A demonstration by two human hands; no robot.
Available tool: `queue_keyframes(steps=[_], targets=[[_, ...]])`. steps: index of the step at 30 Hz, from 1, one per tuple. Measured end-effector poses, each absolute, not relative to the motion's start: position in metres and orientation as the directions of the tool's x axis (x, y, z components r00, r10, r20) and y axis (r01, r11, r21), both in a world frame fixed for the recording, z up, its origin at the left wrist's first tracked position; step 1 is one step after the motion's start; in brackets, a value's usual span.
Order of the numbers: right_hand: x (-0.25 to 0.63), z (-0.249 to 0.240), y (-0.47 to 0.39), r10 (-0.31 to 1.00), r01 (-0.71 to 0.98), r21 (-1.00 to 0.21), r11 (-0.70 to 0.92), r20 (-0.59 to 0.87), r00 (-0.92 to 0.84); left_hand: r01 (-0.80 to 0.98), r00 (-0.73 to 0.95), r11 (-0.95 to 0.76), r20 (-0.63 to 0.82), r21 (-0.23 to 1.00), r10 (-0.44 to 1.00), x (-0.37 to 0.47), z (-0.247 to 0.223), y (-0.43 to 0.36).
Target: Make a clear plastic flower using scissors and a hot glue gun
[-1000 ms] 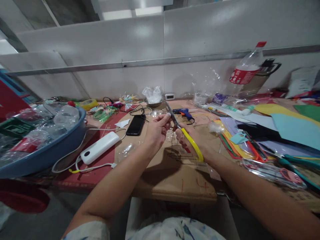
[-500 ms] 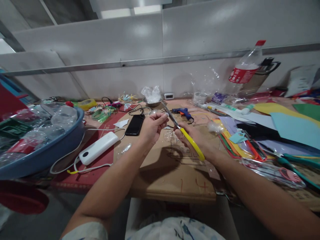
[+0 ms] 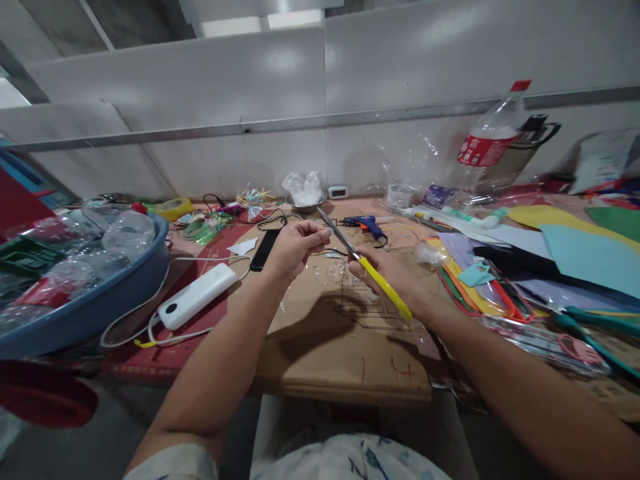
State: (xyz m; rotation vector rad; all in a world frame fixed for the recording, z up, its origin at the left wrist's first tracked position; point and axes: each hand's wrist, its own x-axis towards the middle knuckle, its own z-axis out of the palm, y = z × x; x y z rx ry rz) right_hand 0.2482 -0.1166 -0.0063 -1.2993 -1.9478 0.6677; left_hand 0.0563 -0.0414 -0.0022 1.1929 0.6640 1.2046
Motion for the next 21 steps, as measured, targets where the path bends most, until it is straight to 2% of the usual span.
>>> queue_keyframes(steps=[5, 13, 21], targets=[[0.247, -0.003, -0.118, 0.916, 0.597, -0.695, 0.4, 0.279, -0.289, -0.278, 0.339, -0.088, 0.183, 0.957, 0.923, 0.05, 0.001, -0.04], [0.249, 0.013, -0.128, 0.925, 0.683, -0.625, 0.377, 0.227, -0.304, -0.224, 0.404, -0.079, 0.166, 0.971, 0.899, 0.04, 0.007, -0.037], [0.253, -0.011, -0.114, 0.909, 0.638, -0.658, 0.399, 0.193, -0.37, -0.196, 0.448, -0.039, 0.124, 0.98, 0.885, 0.032, 0.009, -0.034]])
